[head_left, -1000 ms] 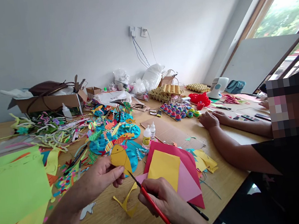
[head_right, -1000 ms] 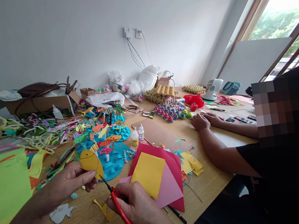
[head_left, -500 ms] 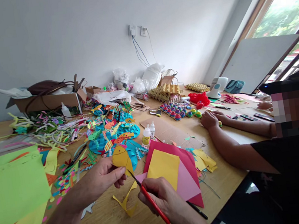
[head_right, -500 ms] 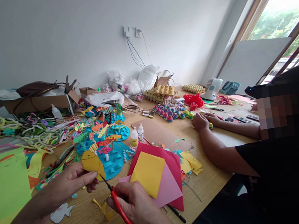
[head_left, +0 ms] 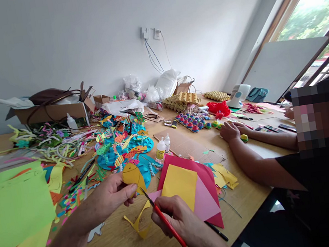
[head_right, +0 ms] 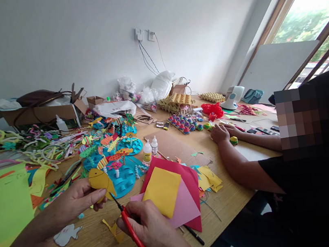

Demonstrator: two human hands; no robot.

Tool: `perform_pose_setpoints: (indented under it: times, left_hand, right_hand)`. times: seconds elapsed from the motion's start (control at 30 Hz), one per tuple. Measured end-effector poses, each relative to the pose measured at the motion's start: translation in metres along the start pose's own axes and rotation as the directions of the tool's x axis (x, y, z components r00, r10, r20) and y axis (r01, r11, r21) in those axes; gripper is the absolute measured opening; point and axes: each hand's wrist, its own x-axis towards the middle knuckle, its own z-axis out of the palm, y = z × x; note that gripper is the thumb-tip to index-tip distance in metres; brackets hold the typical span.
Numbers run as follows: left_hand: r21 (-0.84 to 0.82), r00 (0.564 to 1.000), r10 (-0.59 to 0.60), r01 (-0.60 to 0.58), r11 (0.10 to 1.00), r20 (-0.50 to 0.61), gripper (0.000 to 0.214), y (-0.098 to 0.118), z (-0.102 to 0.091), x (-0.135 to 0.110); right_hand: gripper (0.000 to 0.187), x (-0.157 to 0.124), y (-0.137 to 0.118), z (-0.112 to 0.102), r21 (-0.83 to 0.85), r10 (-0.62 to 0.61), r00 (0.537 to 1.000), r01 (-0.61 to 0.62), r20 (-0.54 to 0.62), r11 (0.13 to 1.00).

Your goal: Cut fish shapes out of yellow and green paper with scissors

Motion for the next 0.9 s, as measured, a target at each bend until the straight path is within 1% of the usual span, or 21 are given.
perform_pose_setpoints:
  times: [0.2,0.33,0.53,0.73,0.9]
  left_hand:
    - [0.020,1.000,-0.010,0.011,1.000,-0.016,0.019,0.0021,0.0016,0.0000]
    - [-0.003,0.999,-0.015,0.015,1.000,-0.033,0.018,0.0011,0.0032,0.0007]
    - [-0.017,1.000,-0.020,0.020,1.000,-0.017,0.017,0.0010,0.0040,0.0017]
    - [-0.003,1.000,-0.020,0.020,1.000,-0.002,0.018,-0.0020,0.0019,0.0008]
    - [0.005,1.000,-0.006,0.006,1.000,0.000,0.018,-0.0004,0.0007,0.0004]
  right_hand:
    - [0.028,-0.0002,-0.0014,-0.0007,0.016,-0.002,1.000,0.002,-0.003,1.000]
    - [0.028,0.0005,-0.0014,-0.0005,0.011,0.004,1.000,-0.004,-0.017,1.000]
    - [0.029,0.0000,0.0025,0.0000,-0.023,-0.013,0.999,0.012,-0.043,1.000]
    - [0.032,0.0010,0.0042,-0.0009,-0.052,-0.039,0.999,0.037,-0.037,0.998]
    - [0.031,0.0000,0.0047,-0.0008,-0.061,-0.036,0.999,0.034,-0.036,0.998]
